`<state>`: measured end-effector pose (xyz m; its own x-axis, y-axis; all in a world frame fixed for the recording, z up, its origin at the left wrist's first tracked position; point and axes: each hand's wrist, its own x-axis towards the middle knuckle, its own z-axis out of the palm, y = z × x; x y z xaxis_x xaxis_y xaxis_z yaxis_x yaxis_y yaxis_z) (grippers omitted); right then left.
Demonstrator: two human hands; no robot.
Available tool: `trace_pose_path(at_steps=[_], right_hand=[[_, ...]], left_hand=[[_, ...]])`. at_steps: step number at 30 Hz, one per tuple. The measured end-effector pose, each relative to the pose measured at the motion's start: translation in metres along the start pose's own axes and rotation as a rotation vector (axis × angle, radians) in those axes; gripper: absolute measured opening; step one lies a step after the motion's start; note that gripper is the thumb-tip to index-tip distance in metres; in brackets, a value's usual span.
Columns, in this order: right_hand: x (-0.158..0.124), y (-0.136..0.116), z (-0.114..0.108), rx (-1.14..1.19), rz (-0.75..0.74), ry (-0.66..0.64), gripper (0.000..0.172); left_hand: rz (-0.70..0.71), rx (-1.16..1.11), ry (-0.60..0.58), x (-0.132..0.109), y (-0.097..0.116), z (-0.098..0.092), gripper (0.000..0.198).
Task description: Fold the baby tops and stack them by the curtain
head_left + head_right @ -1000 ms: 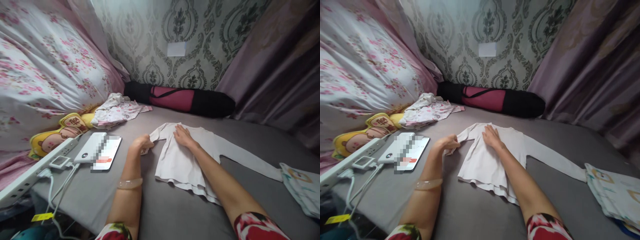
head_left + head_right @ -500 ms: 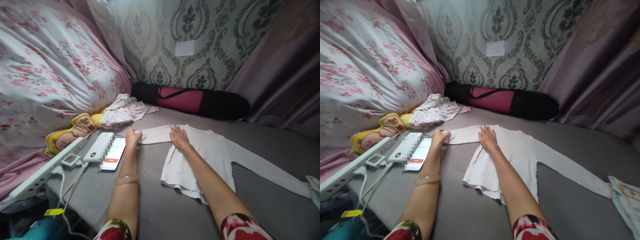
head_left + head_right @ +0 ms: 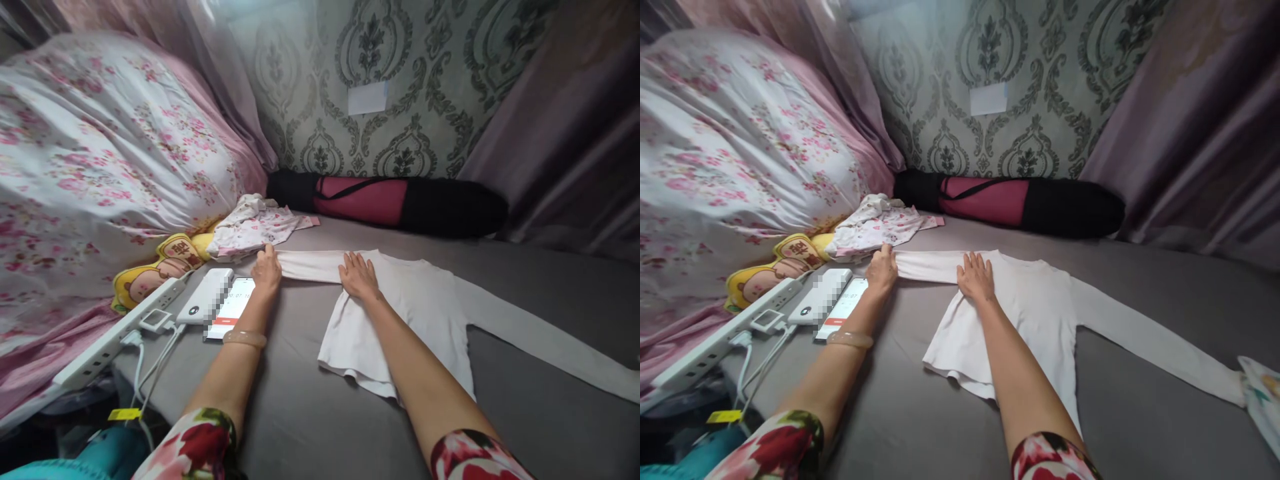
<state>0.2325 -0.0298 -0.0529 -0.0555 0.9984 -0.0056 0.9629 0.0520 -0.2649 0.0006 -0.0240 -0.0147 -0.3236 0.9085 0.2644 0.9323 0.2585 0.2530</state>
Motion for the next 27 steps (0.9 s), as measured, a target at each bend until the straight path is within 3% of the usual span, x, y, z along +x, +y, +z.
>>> trace_pose_path(at_steps=[7, 11, 14, 17, 21, 24, 27], right_hand=[[0.0, -0.001, 0.002, 0.014, 0.012, 0.026, 0.062], [0.0, -0.001, 0.002, 0.003, 0.01, 0.029, 0.058], [0.001, -0.002, 0.001, -0.011, 0.013, 0.016, 0.058], [0.001, -0.003, 0.0, -0.017, 0.026, -0.001, 0.058], [0.001, -0.002, -0.001, -0.045, 0.021, -0.02, 0.059], [0.001, 0.0, -0.003, -0.167, -0.014, -0.089, 0.064], [0.0, 0.001, -0.005, -0.237, -0.019, -0.128, 0.07]], left_hand=[[0.069, 0.186, -0.121, 0.002, -0.008, 0.025, 0.029], [0.064, 0.253, -0.126, 0.006, -0.003, 0.024, 0.037], [0.132, 0.326, -0.056, 0.01, 0.005, 0.016, 0.039], [0.313, 0.302, -0.042, 0.005, 0.028, 0.013, 0.037], [0.638, -0.012, -0.137, -0.022, 0.084, 0.027, 0.038], [0.668, -0.203, -0.226, -0.042, 0.122, 0.043, 0.045], [0.612, -0.24, -0.35, -0.049, 0.137, 0.053, 0.05]])
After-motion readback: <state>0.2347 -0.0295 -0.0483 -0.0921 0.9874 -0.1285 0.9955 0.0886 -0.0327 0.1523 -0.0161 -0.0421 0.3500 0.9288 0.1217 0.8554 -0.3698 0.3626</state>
